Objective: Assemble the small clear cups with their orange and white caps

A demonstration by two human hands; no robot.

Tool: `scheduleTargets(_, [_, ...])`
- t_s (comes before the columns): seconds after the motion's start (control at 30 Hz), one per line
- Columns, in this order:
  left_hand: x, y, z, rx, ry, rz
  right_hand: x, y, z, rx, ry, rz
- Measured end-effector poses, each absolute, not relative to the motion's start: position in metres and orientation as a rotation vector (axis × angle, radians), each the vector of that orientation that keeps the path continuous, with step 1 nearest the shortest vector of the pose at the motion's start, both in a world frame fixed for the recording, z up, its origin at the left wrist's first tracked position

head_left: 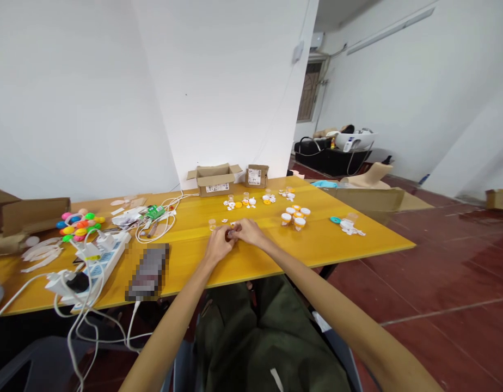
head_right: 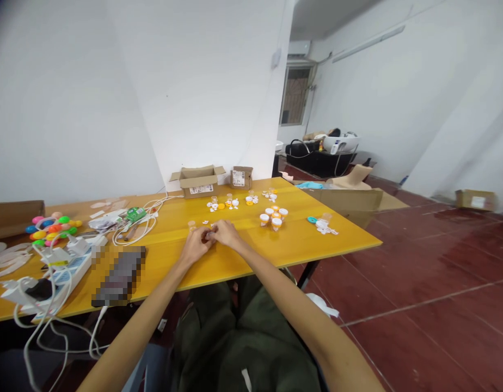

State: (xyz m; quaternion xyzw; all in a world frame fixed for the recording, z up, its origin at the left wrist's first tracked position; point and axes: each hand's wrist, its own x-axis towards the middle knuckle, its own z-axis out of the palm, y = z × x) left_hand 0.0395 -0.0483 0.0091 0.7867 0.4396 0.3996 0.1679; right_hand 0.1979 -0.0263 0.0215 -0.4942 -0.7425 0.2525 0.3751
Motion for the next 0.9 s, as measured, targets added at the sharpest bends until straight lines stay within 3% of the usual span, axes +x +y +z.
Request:
scheduleTargets(0.2, [0.041,-0.050,0.011,2.171,1.338,1.087,0.209,-0.025,0.012,-1.180,-1.861,0.858])
scheduleTargets(0.53, [0.040,-0.049,0.012,2.206,1.314,1.114,0.211,-0.039,0.010,-1.171,-1.910,0.696])
scheduleTargets(0.9, [0.039,-0.044,0.005,2.223,1.313,1.129,0.195,-0.054,0.039,-1.529,-2.079,0.464])
